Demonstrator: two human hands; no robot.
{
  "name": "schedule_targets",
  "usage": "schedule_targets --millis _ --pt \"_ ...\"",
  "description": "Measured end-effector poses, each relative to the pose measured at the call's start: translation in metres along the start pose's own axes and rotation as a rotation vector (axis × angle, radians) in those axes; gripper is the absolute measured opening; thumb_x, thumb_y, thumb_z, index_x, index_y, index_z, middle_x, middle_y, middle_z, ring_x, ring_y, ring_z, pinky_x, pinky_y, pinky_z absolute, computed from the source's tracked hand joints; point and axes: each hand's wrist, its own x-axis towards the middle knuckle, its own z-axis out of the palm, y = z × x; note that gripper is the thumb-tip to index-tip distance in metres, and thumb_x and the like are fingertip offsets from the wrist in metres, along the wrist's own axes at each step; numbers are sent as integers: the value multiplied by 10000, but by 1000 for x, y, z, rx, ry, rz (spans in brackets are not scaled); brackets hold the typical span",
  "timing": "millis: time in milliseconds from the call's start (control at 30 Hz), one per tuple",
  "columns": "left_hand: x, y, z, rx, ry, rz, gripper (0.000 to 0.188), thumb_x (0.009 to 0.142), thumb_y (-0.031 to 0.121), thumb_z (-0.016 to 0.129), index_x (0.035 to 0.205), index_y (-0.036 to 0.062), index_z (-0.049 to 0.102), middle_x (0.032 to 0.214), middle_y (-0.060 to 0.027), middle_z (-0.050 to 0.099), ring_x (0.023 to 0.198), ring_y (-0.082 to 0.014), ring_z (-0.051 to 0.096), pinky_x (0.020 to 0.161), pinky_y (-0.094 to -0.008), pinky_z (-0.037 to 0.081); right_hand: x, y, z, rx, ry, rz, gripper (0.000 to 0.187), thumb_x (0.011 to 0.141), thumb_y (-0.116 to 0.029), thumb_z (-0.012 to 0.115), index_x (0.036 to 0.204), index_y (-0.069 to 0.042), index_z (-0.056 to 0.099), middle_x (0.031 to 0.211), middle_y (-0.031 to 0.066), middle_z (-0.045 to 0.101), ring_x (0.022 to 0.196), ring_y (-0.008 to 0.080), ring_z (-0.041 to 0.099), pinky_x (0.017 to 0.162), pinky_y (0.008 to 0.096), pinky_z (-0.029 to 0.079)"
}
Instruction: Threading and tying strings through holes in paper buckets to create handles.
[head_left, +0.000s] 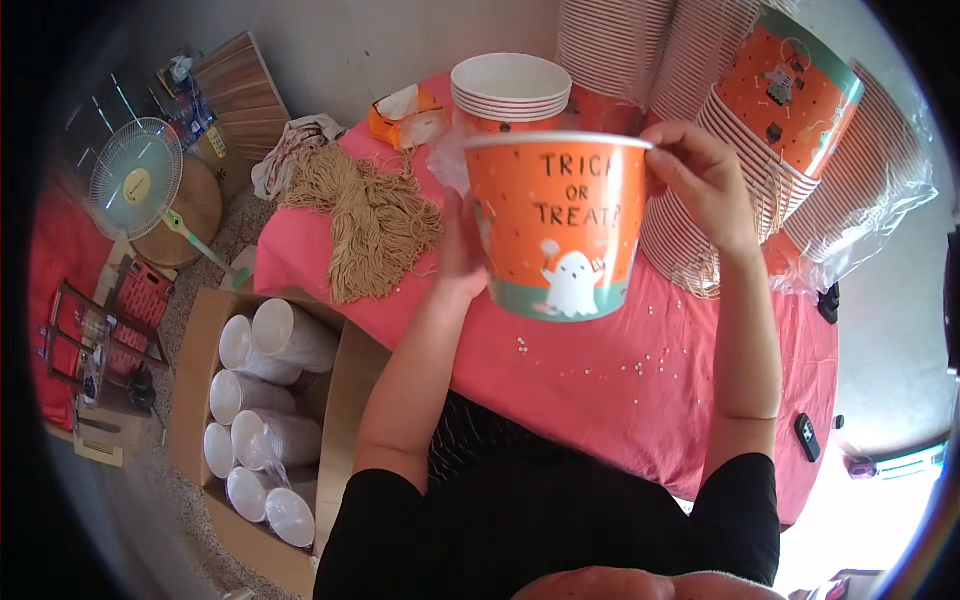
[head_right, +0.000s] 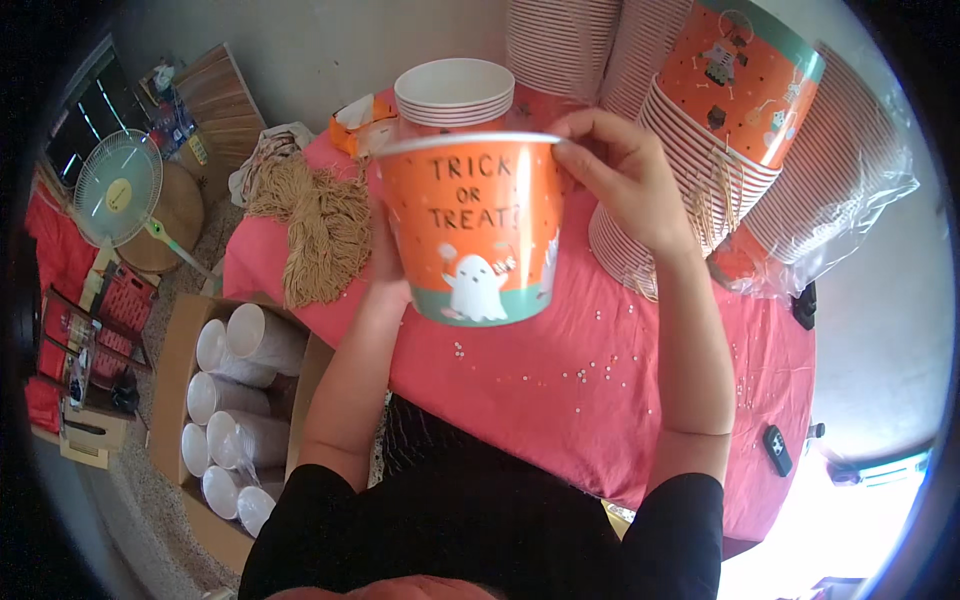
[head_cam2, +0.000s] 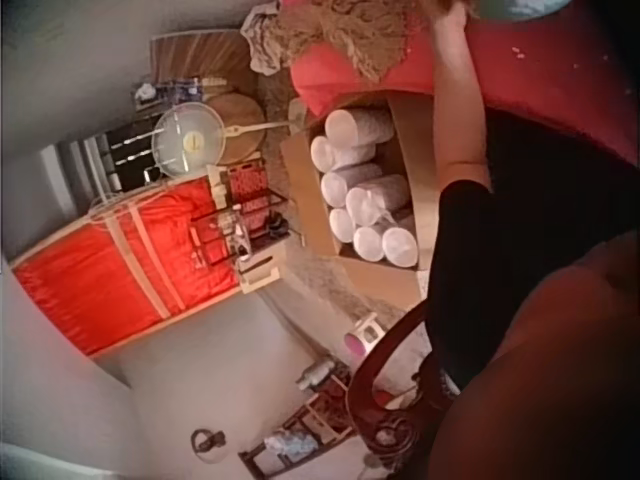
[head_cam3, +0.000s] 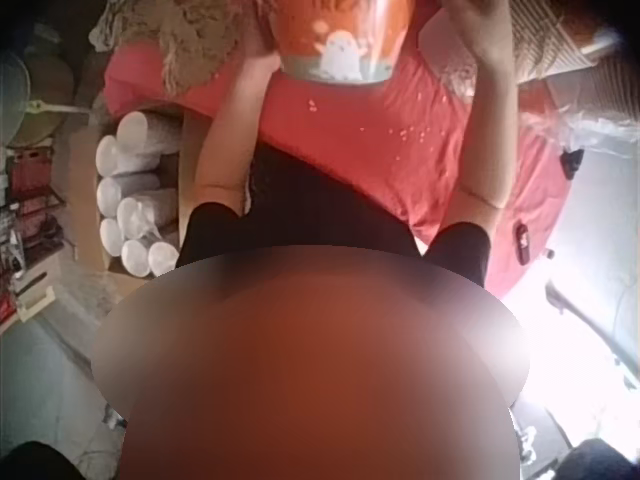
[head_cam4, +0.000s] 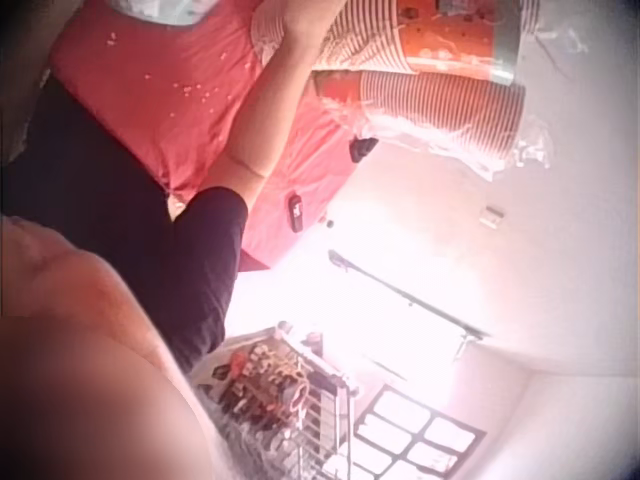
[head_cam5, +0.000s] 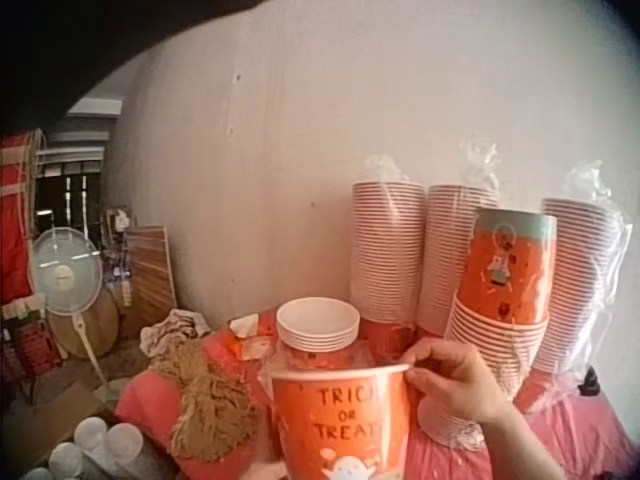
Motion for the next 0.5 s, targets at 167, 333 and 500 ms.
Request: schedule_targets --millis 167,333,500 --pt "-11 -5 19 323 -68 -150 826 918 695 357 1479 93 290 1466 -114 412 1322 -263 439 1086 -451 375 -6 51 -4 157 47 68 139 950 -63 559 1050 13 620 890 14 643 807 64 587 724 226 488" --pt "-2 -13 -4 427 60 25 845 884 665 490 1454 68 310 1417 -103 433 1294 -239 440 1076 -413 364 -11 68 7 86 153 100 176 921 -8 527 1060 19 631 951 18 650 867 73 584 778 232 477" --pt "-2 -13 11 624 116 280 944 802 663 640 1428 39 308 1360 -101 446 1274 -206 418 1062 -386 348 -17 63 7 -213 157 18 256 872 50 513 1096 19 632 1047 38 639 965 113 574 873 247 434"
